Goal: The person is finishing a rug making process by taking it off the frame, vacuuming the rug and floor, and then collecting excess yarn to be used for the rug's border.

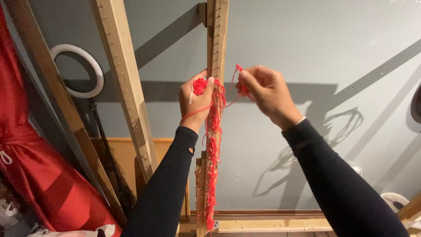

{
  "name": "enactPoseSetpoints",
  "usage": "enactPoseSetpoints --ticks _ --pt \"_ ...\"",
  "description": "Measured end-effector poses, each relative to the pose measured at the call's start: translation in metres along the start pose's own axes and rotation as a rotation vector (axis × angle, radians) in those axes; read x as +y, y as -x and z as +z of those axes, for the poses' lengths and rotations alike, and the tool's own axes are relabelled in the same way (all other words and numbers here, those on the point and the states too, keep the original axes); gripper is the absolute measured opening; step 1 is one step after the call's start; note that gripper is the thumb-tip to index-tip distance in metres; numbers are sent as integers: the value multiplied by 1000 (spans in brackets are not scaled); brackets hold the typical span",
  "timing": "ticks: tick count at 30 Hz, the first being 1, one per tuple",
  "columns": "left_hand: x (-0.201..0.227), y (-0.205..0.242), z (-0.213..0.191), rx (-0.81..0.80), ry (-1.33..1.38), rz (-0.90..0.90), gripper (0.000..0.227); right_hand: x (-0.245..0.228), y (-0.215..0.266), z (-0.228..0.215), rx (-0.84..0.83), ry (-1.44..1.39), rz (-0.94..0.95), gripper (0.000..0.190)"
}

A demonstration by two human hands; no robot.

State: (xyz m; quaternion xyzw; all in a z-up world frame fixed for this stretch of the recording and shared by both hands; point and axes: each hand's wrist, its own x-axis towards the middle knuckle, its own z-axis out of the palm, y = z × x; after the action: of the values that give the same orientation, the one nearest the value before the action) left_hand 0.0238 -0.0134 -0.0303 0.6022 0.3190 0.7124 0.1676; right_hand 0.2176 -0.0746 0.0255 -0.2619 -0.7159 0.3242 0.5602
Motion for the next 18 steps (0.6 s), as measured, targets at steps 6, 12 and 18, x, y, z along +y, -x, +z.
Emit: enactPoseSetpoints --ticks 6,12,18 --pt "8 13 -8 114 -275 346 20 34 -13 20 187 443 -139 23" --pt "7 17 -12 64 -411 491 22 34 -7 46 220 423 -118 22" --pt "-1 10 -13 -4 -627 623 20 44 -5 51 246 459 -128 20"
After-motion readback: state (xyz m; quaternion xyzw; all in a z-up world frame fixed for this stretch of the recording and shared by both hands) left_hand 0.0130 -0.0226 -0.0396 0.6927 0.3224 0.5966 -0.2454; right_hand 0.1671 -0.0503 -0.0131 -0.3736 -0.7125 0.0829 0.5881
